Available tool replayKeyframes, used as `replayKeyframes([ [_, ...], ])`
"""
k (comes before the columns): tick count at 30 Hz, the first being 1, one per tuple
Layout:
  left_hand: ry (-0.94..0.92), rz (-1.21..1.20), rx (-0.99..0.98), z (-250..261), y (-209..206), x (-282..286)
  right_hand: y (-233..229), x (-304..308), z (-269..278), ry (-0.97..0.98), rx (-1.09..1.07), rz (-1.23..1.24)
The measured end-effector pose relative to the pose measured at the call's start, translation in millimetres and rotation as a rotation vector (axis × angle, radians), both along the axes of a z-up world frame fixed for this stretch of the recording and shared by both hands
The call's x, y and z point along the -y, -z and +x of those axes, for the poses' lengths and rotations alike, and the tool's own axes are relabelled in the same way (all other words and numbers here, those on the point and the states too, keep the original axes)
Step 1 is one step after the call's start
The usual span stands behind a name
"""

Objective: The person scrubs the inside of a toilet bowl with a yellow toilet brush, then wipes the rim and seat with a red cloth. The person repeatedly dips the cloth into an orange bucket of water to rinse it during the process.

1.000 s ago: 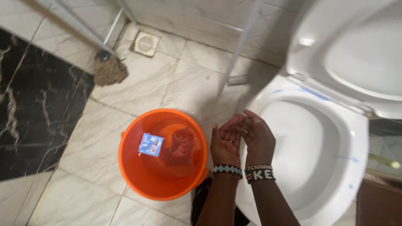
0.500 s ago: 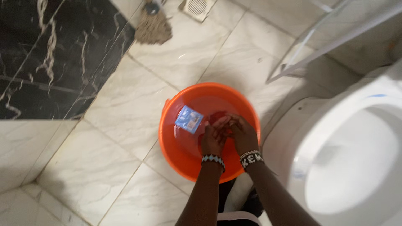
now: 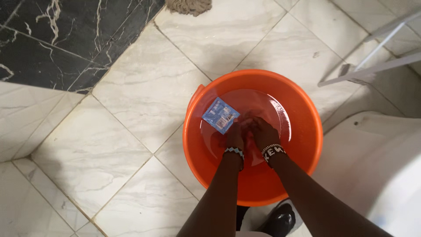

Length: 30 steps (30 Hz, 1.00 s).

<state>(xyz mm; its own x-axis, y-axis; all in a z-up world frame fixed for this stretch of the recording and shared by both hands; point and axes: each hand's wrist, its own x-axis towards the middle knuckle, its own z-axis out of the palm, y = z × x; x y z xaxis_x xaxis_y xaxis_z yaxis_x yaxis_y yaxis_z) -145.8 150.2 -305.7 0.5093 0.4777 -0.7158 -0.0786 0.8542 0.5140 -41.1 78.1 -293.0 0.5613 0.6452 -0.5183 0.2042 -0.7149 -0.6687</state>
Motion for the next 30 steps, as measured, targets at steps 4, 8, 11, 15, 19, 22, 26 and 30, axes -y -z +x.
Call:
replayKeyframes([
  [4, 0.023, -0.028, -0.037, 1, 18, -3, 19, -5, 4, -0.183, 0.043, -0.135],
  [8, 0.050, -0.053, -0.069, 3, 33, -5, 36, -9, 5, -0.370, 0.028, -0.243],
  [11, 0.067, -0.075, -0.091, 5, 40, 1, 50, -4, 5, -0.475, 0.041, -0.331],
  [15, 0.091, -0.111, -0.115, 0, 35, 7, 56, 16, 0, -0.563, 0.077, -0.439],
  [19, 0.122, -0.155, -0.128, 6, 19, 11, 43, 31, 5, -0.568, 0.094, -0.496],
  [22, 0.158, -0.227, -0.175, 3, -3, 22, 29, 30, 17, -0.528, 0.068, -0.472],
  [26, 0.207, -0.327, -0.183, 10, -31, 28, 16, 23, 45, -0.439, -0.031, -0.373],
  [30, 0.227, -0.399, -0.114, 20, -55, 16, -8, 27, 56, -0.326, -0.268, -0.259],
])
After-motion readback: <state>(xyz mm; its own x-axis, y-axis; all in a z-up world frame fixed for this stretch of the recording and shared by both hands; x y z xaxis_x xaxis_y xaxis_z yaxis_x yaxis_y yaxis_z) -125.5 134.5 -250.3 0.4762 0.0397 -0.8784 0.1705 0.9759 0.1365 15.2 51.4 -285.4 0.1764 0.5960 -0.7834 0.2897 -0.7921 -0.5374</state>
